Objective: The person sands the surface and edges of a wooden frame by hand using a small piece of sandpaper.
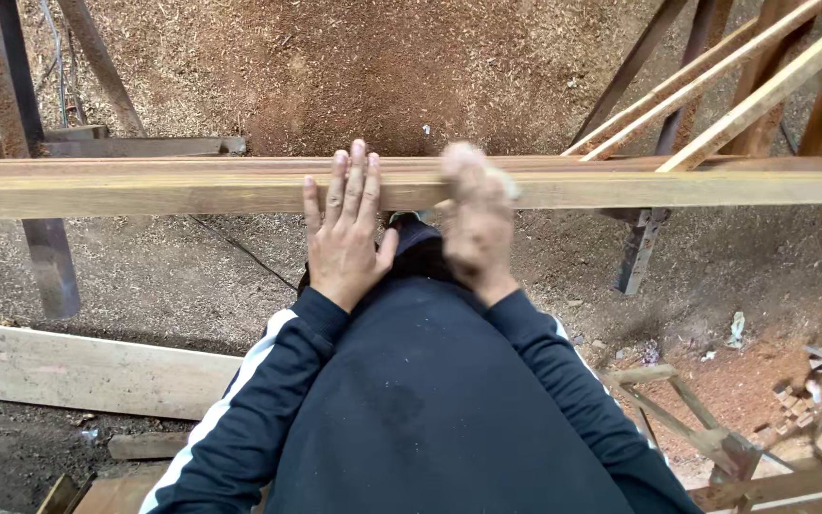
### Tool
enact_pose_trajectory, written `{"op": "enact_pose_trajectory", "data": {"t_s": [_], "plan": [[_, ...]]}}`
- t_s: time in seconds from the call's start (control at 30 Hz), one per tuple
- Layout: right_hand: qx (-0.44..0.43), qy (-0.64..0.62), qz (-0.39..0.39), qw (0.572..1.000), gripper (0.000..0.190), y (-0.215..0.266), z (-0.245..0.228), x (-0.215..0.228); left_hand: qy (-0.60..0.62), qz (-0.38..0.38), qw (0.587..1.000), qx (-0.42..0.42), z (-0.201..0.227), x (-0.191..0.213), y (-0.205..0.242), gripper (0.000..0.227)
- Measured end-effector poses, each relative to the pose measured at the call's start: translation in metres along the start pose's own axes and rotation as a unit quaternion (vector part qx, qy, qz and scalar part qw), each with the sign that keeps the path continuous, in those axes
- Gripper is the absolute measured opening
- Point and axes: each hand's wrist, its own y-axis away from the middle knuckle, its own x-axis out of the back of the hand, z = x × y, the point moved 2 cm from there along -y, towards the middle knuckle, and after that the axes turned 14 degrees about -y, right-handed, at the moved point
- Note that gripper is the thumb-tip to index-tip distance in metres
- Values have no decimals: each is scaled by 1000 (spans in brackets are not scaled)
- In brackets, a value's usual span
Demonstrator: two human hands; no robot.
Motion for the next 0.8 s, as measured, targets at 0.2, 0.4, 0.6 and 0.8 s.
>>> {"op": "enact_pose_trajectory", "data": {"t_s": [0.2,0.4,0.6,0.8], "plan": [[38,-15,27,999,61,-11,-9,-12,-29,10,1000,6,-19,-1,7,101],[38,9,-61,997,59,-17,-41,-36,-21,32,999,-24,-24,-6,3,102],[-5,11,9,1000,57,-7,-46,-17,20,49,997,-52,-25,-1,8,97],[31,-21,-1,999,58,-20,-67,-21,19,33,996,-84,-16,1,1,92]]}}
